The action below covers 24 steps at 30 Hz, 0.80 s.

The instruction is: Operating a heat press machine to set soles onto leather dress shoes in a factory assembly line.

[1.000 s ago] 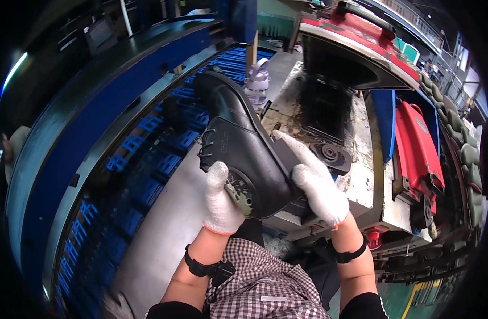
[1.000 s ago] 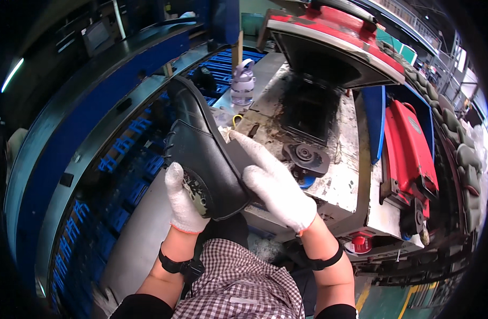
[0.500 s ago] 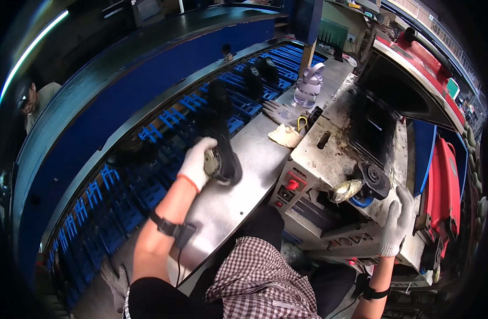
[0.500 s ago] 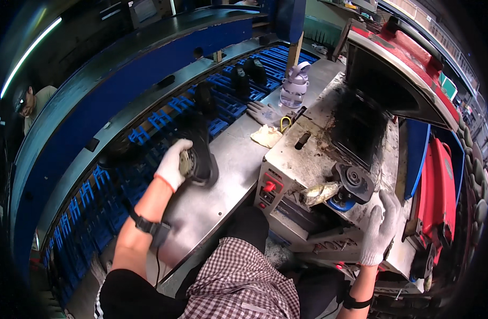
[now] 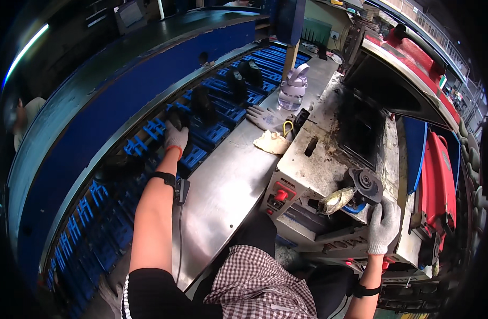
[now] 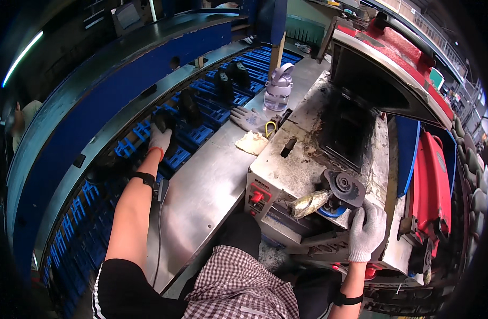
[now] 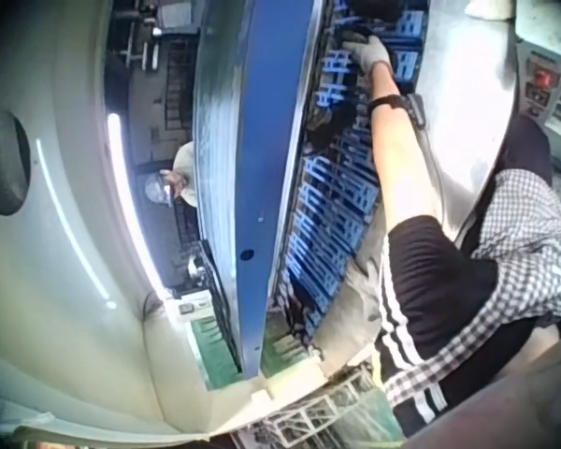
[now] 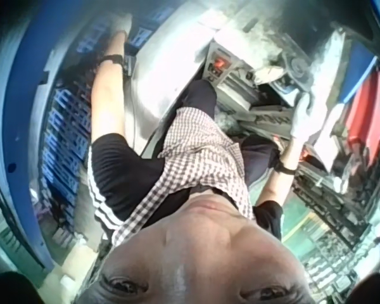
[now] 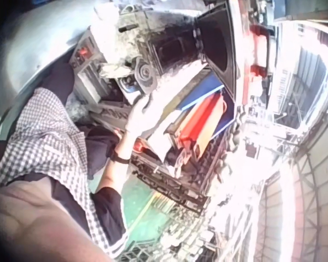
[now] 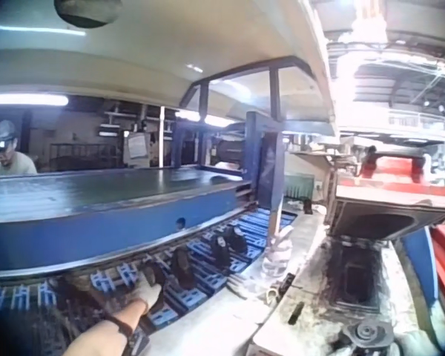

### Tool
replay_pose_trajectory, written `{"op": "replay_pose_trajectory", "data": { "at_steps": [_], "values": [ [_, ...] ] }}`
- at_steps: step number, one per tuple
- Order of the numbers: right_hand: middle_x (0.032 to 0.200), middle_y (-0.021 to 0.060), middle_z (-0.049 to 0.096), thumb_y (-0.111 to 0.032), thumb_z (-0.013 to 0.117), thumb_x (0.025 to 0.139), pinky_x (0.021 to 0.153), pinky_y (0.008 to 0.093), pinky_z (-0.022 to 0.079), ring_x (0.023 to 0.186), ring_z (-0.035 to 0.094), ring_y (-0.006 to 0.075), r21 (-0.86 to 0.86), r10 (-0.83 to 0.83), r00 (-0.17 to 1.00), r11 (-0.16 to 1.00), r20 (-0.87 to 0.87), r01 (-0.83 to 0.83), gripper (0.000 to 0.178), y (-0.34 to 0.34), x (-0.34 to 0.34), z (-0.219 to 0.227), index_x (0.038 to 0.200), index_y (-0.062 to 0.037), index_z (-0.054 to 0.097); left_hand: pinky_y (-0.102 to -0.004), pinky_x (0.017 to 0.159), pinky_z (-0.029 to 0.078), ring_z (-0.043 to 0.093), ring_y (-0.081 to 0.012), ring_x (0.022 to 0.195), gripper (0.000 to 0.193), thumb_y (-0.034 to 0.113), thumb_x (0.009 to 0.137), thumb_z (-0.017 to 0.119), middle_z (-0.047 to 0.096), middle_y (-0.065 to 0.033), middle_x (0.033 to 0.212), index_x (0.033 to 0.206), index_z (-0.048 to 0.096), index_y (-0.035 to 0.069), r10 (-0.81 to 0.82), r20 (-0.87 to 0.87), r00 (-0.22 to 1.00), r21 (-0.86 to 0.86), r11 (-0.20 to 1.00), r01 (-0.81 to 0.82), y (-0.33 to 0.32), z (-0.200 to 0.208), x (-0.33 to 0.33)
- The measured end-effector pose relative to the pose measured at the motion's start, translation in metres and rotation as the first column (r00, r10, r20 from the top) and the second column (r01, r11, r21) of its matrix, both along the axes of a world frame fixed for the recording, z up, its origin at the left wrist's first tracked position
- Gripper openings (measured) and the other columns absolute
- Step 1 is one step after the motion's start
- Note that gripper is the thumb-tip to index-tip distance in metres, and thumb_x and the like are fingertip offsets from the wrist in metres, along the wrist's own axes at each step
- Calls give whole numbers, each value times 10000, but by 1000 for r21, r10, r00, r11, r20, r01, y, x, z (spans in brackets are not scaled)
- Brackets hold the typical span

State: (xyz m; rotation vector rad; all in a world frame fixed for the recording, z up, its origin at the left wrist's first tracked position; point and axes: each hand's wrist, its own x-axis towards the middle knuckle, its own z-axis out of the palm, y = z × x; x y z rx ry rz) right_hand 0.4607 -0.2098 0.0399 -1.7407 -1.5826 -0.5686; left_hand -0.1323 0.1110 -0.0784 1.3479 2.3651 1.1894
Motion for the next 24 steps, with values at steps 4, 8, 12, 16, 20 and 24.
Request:
{"op": "replay_pose_trajectory", "data": {
  "at_steps": [4, 8, 12, 16, 20, 24],
  "values": [
    [1042, 165, 703, -53, 661, 920, 922, 432, 509, 1002, 654, 353, -27, -17, 998, 1000, -52, 16, 199, -1, -3, 1, 1103, -13, 729, -472, 1167, 419, 505, -446, 1397, 857, 303, 906, 708, 502, -309, 1512, 1570, 283, -35, 7, 185, 983, -27, 1000, -2, -38, 13, 25],
    [1013, 158, 690, -48, 655, 915, 911, 437, 504, 983, 641, 352, -48, -24, 997, 999, -76, 21, 187, -2, -6, 5, 1086, -19, 726, -499, 1219, 345, 361, -456, 1499, 917, 355, 906, 685, 326, -278, 1647, 1629, 241, 5, -105, -106, 989, -35, 994, 101, -97, 7, 65],
    [1017, 155, 686, -45, 653, 912, 918, 437, 499, 988, 635, 352, -23, -9, 997, 1000, -70, 7, 189, -2, -5, 4, 1086, -26, 724, -517, 1186, 371, 402, -431, 1482, 772, 422, 944, 612, 423, -218, 1611, 1567, 370, 36, -465, -306, 831, -356, 865, 353, -152, -17, 93],
    [1042, 155, 685, -53, 658, 916, 948, 432, 493, 1022, 635, 348, -29, -7, 996, 1000, -89, 5, 219, -1, -4, 1, 1125, -33, 719, -500, 1133, 413, 489, -376, 1404, 625, 408, 960, 603, 555, -181, 1487, 1489, 483, 99, -480, -313, 820, -249, 874, 417, -167, -2, 96],
    [1061, 155, 683, -59, 668, 917, 968, 429, 490, 1046, 636, 344, -18, -18, 996, 1000, -90, 17, 252, -1, -4, 1, 1163, -41, 717, -498, 1103, 432, 531, -358, 1348, 569, 393, 962, 605, 583, -171, 1435, 1446, 526, 106, -458, -350, 817, -213, 889, 406, -166, -6, 96],
    [1065, 154, 683, -60, 674, 912, 968, 430, 489, 1047, 634, 343, -22, -13, 993, 1000, -115, 11, 261, -3, -7, 4, 1168, -43, 719, -504, 1053, 462, 587, -368, 1249, 516, 382, 962, 611, 632, -165, 1343, 1401, 573, 116, -435, -367, 822, -212, 900, 382, -168, -4, 97]
  ]
}}
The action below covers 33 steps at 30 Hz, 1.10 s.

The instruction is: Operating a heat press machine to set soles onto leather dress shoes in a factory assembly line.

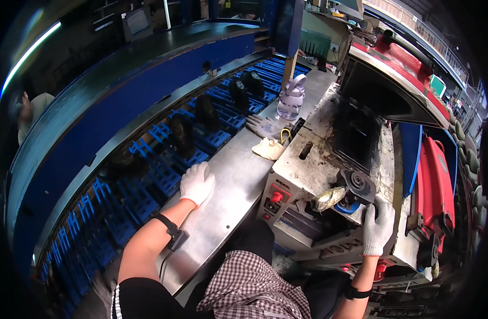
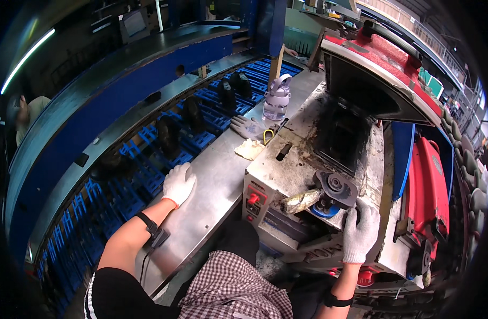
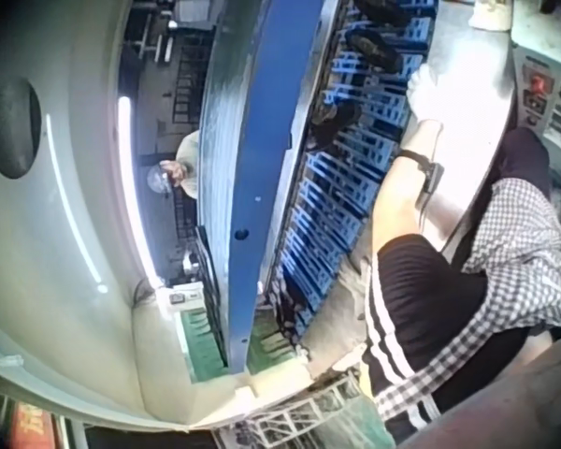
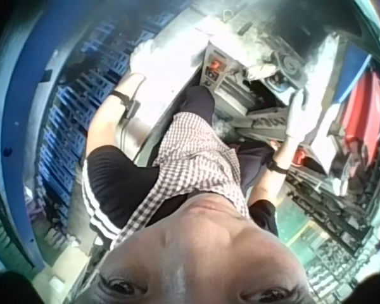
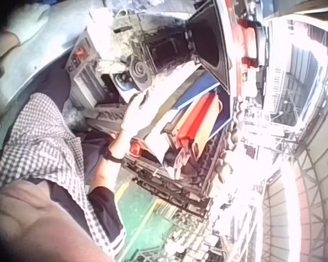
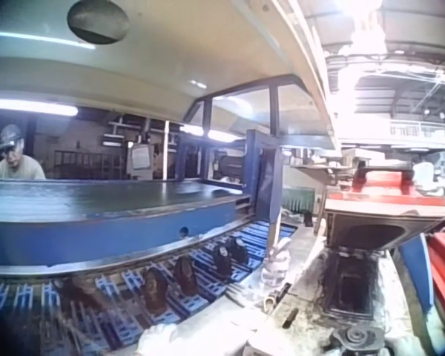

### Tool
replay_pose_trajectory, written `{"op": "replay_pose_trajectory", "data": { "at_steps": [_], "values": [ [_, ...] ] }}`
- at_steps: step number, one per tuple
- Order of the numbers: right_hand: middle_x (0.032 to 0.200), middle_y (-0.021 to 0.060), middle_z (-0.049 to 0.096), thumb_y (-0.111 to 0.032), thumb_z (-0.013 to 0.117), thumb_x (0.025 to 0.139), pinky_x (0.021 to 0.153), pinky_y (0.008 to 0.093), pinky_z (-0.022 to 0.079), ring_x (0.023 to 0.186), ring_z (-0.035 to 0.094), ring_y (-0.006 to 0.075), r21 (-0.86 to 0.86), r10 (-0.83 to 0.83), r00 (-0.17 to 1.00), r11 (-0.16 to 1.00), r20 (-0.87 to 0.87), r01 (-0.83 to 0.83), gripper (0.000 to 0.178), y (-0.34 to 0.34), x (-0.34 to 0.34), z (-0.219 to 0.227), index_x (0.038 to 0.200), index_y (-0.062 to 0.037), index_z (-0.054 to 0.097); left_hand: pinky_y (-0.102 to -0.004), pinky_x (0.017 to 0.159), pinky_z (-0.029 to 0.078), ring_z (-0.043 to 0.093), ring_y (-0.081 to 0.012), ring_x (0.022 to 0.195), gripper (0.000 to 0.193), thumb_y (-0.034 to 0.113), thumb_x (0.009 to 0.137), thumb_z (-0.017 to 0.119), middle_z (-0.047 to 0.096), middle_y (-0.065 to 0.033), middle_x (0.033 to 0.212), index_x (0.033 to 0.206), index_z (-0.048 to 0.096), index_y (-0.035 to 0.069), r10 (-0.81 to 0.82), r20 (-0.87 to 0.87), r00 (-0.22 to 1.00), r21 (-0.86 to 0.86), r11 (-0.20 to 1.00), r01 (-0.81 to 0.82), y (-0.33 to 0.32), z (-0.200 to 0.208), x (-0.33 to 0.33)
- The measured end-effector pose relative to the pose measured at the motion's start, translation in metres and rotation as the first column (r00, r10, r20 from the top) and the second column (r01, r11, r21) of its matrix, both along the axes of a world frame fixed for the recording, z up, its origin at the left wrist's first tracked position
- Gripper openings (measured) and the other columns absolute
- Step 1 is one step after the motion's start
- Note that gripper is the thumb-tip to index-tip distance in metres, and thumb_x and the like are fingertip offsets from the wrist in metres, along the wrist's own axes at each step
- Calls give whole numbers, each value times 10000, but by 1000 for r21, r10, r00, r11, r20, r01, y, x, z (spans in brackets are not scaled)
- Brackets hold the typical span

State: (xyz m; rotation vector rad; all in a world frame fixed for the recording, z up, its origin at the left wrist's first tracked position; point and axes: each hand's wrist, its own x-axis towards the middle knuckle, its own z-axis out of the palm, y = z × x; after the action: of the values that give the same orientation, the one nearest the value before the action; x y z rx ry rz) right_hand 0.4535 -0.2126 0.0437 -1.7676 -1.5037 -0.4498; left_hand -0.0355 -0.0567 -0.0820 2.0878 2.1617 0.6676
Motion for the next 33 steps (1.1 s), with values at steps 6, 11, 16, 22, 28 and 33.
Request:
{"op": "replay_pose_trajectory", "data": {
  "at_steps": [6, 11, 16, 22, 28, 33],
  "values": [
    [1054, 151, 679, -72, 680, 900, 957, 436, 493, 1034, 636, 344, 13, 14, 998, 1000, 55, -15, 267, -3, 1, -2, 1162, -42, 724, -506, 1033, 477, 599, -394, 1206, 465, 352, 963, 615, 650, -183, 1288, 1358, 617, 107, 24, 21, 999, 20, 1000, -24, -2, 4, 3],
    [1074, 119, 703, -78, 681, 894, 951, 435, 499, 1040, 649, 324, 9, -36, 994, 999, 104, 35, 251, -8, -5, -5, 1138, -73, 740, -500, 1041, 475, 598, -392, 1209, 468, 352, 961, 616, 650, -183, 1281, 1360, 616, 107, 24, 32, 999, 13, 1000, -24, -4, 7, 4],
    [1046, 97, 719, -72, 690, 885, 904, 425, 506, 1002, 666, 304, 127, -62, 988, 991, 143, 44, 222, -11, -9, -20, 1099, -81, 747, -495, 1049, 473, 596, -386, 1217, 482, 351, 957, 620, 647, -179, 1306, 1373, 612, 109, 41, 32, 999, 5, 999, -41, -3, 3, 4],
    [1007, 102, 723, -53, 681, 870, 866, 432, 497, 956, 675, 308, 226, -53, 979, 974, 197, 7, 195, -15, -10, -30, 1053, -57, 746, -493, 1062, 469, 593, -385, 1235, 487, 352, 961, 616, 646, -180, 1319, 1382, 611, 106, 39, 28, 999, 7, 999, -39, -3, 4, 4],
    [996, 119, 720, -48, 674, 851, 876, 453, 490, 942, 673, 331, 246, -55, 982, 969, 180, 9, 211, -17, -16, -32, 1049, -47, 746, -495, 1064, 468, 595, -389, 1232, 488, 355, 962, 615, 644, -186, 1322, 1380, 612, 102, 41, 33, 999, -12, 999, -40, -3, 8, 5],
    [997, 129, 718, -50, 675, 849, 911, 463, 488, 961, 666, 346, 264, -38, 986, 965, 164, -7, 211, -19, -17, -35, 1047, -37, 748, -498, 1052, 472, 598, -391, 1222, 478, 350, 961, 618, 650, -185, 1306, 1368, 617, 99, 33, 35, 999, 1, 999, -33, -3, 6, 5]
  ]
}}
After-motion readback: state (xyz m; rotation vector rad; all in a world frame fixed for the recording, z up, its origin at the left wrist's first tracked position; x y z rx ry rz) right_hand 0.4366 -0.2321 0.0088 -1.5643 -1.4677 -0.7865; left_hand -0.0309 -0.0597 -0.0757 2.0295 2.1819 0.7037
